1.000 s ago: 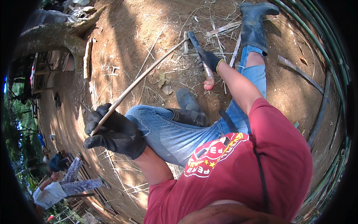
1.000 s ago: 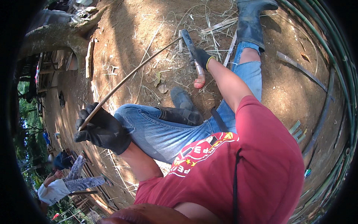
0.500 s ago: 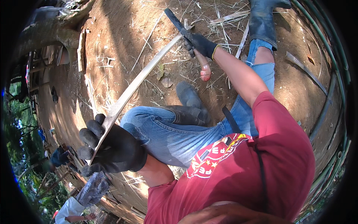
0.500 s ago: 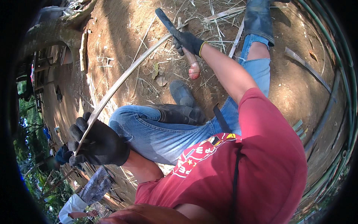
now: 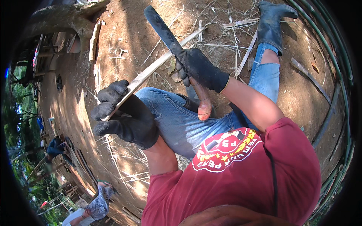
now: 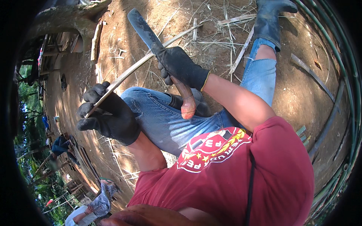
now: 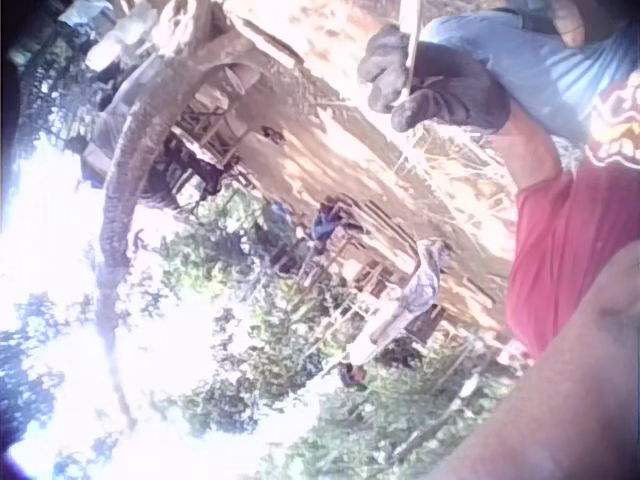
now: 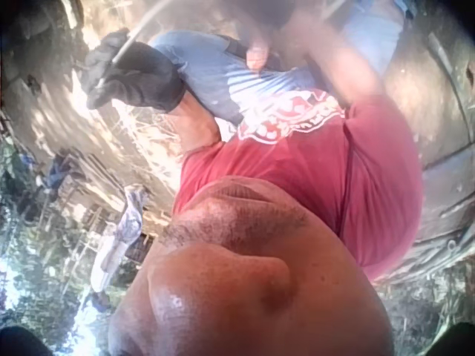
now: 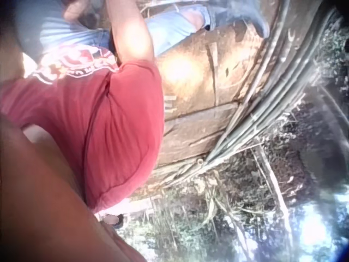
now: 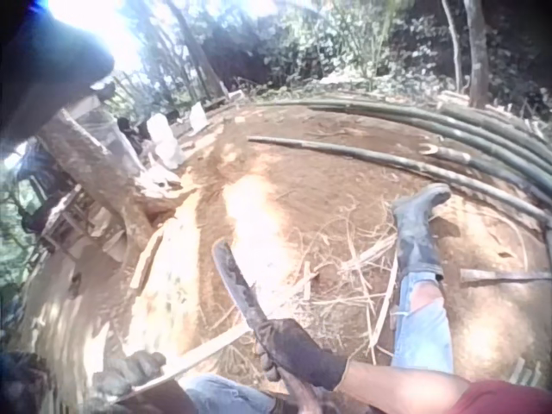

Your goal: The person sits on the ground and uses a large knife to shave and shape a long, thin piece of bamboo. They repeatedly scrape the blade along the bamboo to remove thin strips of material, refining its shape.

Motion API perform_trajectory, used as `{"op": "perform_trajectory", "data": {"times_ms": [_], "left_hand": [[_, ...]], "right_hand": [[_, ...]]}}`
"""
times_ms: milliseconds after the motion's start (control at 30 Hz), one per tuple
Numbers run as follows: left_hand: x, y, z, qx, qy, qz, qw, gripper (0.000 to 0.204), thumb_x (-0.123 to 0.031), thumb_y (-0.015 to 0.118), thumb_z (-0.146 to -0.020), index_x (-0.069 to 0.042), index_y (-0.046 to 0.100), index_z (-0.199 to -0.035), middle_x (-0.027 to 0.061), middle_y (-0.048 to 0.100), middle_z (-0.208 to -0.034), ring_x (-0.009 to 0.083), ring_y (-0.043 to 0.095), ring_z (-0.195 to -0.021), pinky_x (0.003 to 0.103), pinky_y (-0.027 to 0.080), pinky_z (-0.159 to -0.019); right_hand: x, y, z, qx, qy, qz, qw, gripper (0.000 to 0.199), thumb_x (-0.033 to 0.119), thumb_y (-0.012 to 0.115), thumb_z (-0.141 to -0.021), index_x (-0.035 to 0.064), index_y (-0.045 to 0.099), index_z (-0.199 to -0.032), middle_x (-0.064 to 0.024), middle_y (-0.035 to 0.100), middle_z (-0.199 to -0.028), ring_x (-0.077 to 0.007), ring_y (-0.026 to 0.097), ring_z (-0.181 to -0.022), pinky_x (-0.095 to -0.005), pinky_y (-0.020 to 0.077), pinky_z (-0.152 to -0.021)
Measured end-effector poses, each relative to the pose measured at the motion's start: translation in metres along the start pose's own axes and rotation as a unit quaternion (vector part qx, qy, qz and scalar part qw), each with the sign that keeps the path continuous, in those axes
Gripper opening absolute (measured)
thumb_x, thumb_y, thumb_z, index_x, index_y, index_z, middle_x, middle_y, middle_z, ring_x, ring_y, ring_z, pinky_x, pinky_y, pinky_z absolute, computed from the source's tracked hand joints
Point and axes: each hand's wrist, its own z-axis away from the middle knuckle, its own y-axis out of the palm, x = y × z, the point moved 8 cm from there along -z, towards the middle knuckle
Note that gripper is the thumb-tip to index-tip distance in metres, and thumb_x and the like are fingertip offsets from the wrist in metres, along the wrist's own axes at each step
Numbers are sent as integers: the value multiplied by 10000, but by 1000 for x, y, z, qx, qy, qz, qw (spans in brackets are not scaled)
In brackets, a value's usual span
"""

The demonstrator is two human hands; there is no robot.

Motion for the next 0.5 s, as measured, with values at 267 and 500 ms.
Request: {"op": "perform_trajectory", "data": {"times_ms": [267,500], "left_hand": [[-6,6,5,42,51,-84,994,497,-554,393,-977,-82,546,-960,77,547,-912,248,562,-928,406,466,-865],[-2,-2,4,20,18,-54,998,472,-534,344,-1000,-96,518,-1023,79,544,-928,234,556,-941,390,455,-888]], "right_hand": [[11,75,58,24,47,9,999,509,519,494,-978,33,548,-836,-33,536,-649,-107,543,-465,-250,475,-411],[3,68,44,-7,9,49,999,517,569,502,-954,66,547,-847,-2,516,-649,-91,550,-498,-243,480,-423]]}}
